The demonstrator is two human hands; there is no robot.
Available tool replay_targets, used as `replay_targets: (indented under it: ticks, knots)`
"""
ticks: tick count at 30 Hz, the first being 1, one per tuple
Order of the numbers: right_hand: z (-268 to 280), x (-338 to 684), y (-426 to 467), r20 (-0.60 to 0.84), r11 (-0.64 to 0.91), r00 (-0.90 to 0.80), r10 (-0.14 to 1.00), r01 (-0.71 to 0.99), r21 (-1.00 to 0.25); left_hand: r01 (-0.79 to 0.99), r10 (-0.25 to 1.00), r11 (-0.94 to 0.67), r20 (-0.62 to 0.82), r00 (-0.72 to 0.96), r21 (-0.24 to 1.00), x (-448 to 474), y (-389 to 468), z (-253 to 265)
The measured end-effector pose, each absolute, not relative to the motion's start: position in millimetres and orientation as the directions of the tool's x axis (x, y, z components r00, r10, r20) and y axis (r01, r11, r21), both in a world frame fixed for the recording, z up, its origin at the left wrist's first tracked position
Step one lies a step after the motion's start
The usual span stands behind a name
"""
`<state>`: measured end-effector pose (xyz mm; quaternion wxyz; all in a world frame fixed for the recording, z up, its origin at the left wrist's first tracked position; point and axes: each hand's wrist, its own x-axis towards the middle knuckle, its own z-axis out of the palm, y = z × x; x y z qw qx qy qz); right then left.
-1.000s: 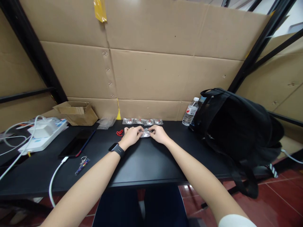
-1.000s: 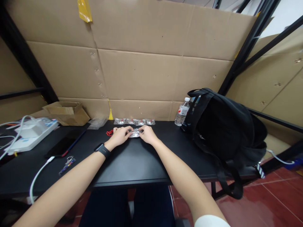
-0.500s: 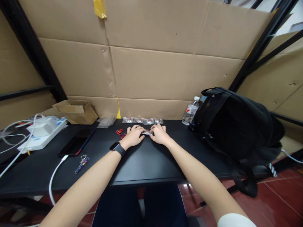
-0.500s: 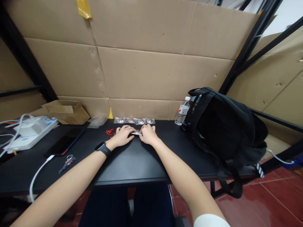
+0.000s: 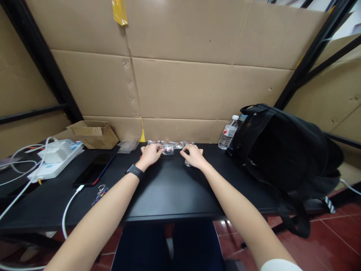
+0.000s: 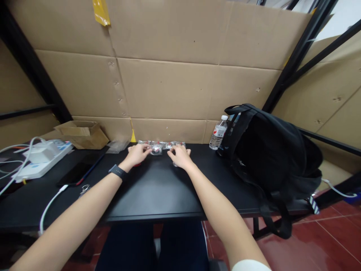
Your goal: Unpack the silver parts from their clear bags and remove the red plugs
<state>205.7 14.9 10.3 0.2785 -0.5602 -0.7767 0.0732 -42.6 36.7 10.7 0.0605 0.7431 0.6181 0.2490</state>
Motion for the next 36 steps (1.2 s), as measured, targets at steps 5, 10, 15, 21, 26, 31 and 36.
replay_targets:
  ticks: [5,10,15,21,26,31,36]
  knots:
    - [12.3,216.3,17.3,0.353,0.334,-0.183,0.917,0.837,-0.433,0.917,0.984,0.032,0.150,-0.100,0.399,-71.0,86.7,31.7]
    - [10.2,220.5,20.5,0.346,0.329,-0.188,0.919,0.849,-0.414,0.933,0.987,0.058,0.119,-0.107,0.356,-73.2,117.6,29.4]
    - [13.1,220.2,17.6,0.344,0.350,-0.217,0.913,0.850,-0.393,0.949,0.980,0.016,0.182,-0.076,0.314,-69.4,125.3,17.4]
    - [20.2,230.0,14.9,0.256,0.366,-0.288,0.923,0.865,-0.344,0.977,0.937,0.003,0.342,-0.077,0.211,-70.8,114.2,16.4]
    - [28.2,258.5,19.4,0.075,0.488,-0.509,0.857,0.757,-0.435,0.962,0.963,-0.190,0.229,0.143,0.195,-79.5,89.4,23.9]
    - [22.3,263.7,24.7,0.069,0.470,-0.499,0.864,0.749,-0.467,0.927,0.944,-0.330,0.055,0.325,0.176,-95.8,59.9,22.5]
    - [17.7,250.7,22.9,0.066,0.492,-0.524,0.849,0.739,-0.461,0.908,0.927,-0.370,0.014,0.374,0.195,-100.1,45.9,18.5]
